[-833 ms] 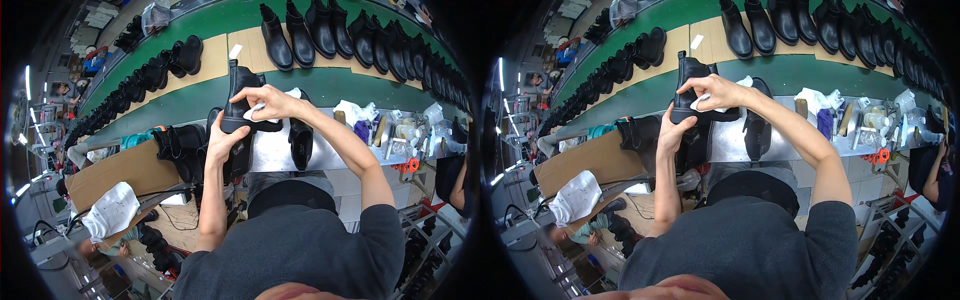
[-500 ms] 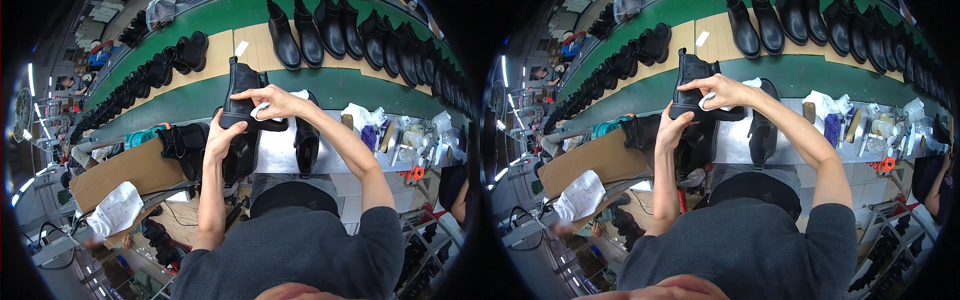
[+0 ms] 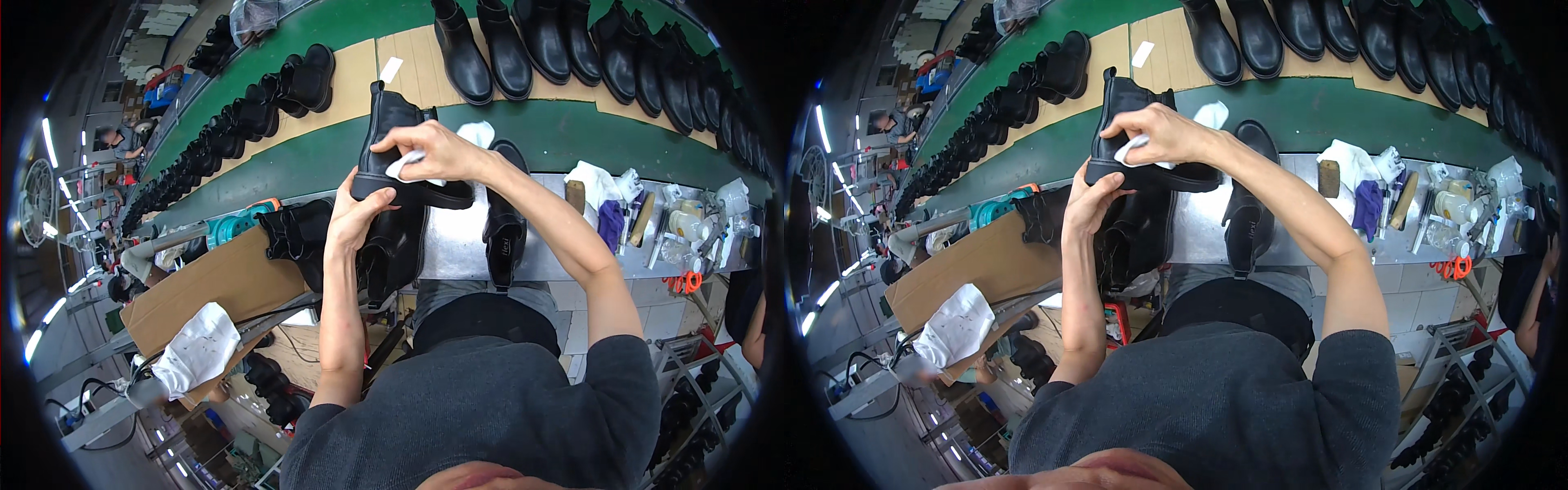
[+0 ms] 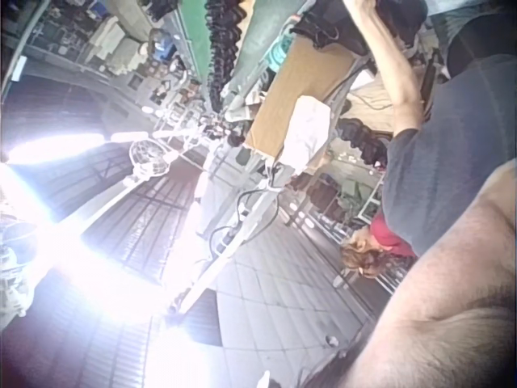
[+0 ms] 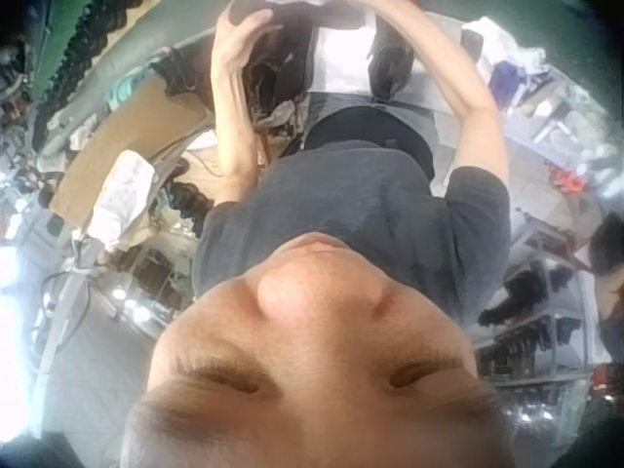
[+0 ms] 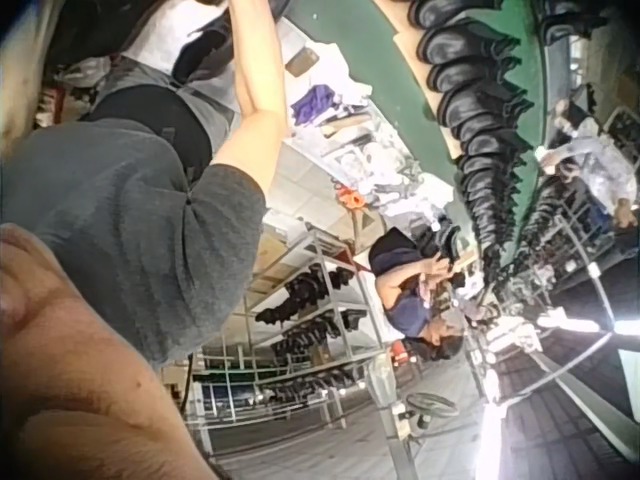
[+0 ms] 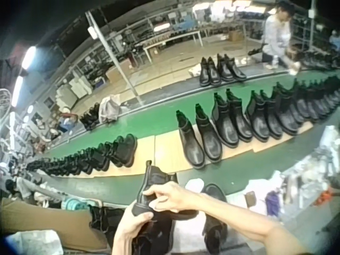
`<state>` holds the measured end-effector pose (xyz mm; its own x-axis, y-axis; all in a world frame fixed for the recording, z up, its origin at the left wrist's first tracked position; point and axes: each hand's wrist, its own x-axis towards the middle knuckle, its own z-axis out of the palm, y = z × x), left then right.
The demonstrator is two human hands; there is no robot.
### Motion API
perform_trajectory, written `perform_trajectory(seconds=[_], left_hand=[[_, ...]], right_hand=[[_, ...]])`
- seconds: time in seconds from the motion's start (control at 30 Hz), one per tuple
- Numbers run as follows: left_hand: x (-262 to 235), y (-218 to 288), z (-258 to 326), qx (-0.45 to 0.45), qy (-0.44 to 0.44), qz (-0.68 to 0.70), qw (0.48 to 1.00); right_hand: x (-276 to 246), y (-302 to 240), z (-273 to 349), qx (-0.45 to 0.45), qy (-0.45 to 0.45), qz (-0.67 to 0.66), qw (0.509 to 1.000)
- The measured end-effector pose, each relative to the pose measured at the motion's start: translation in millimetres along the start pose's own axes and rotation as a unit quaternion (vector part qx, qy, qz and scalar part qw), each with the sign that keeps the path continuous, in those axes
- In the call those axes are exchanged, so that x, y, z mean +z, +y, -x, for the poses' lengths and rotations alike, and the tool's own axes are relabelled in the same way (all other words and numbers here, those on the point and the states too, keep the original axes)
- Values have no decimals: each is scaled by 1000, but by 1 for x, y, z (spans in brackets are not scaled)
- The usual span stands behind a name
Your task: The person picks up black leather boots from a conveyor belt and wipes them with a white cloth. They handle the boots one at a time, rotating them to clean different surfaces before placing them back on the belt. The person also uses a small wooden block to rub the boot surface during the process.
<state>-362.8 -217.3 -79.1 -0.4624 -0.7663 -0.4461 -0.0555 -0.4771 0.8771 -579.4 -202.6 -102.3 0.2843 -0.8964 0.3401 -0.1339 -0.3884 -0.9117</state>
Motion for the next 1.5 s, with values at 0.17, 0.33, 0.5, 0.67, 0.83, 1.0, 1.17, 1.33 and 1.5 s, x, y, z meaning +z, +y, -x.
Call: perform_trajectory(seconds=[0.17,0.33,0.5,0.67,0.83,1.0,1.17,1.33,1.5], left_hand=[[-10,-5,-9,-3,19,28,999],[25,9,1,29,-20,-56,998],[44,12,7,62,23,-260,963],[55,-5,4,205,40,-296,932],[66,-14,4,272,57,-269,922],[76,-38,-11,389,180,-199,881],[67,-41,-45,436,312,-221,815],[54,-24,-48,429,323,-190,822],[33,-8,-12,310,286,-166,892]], right_hand=[[0,4,15,38,-18,35,999],[-6,-21,74,10,162,91,982],[-34,-58,253,75,515,-126,845],[-76,-65,467,182,842,62,503],[-141,-67,518,310,757,-148,557],[-61,-21,502,271,713,156,628],[2,-12,478,307,568,434,628],[-115,-29,527,349,729,-13,589],[-171,-72,522,435,630,96,635]])
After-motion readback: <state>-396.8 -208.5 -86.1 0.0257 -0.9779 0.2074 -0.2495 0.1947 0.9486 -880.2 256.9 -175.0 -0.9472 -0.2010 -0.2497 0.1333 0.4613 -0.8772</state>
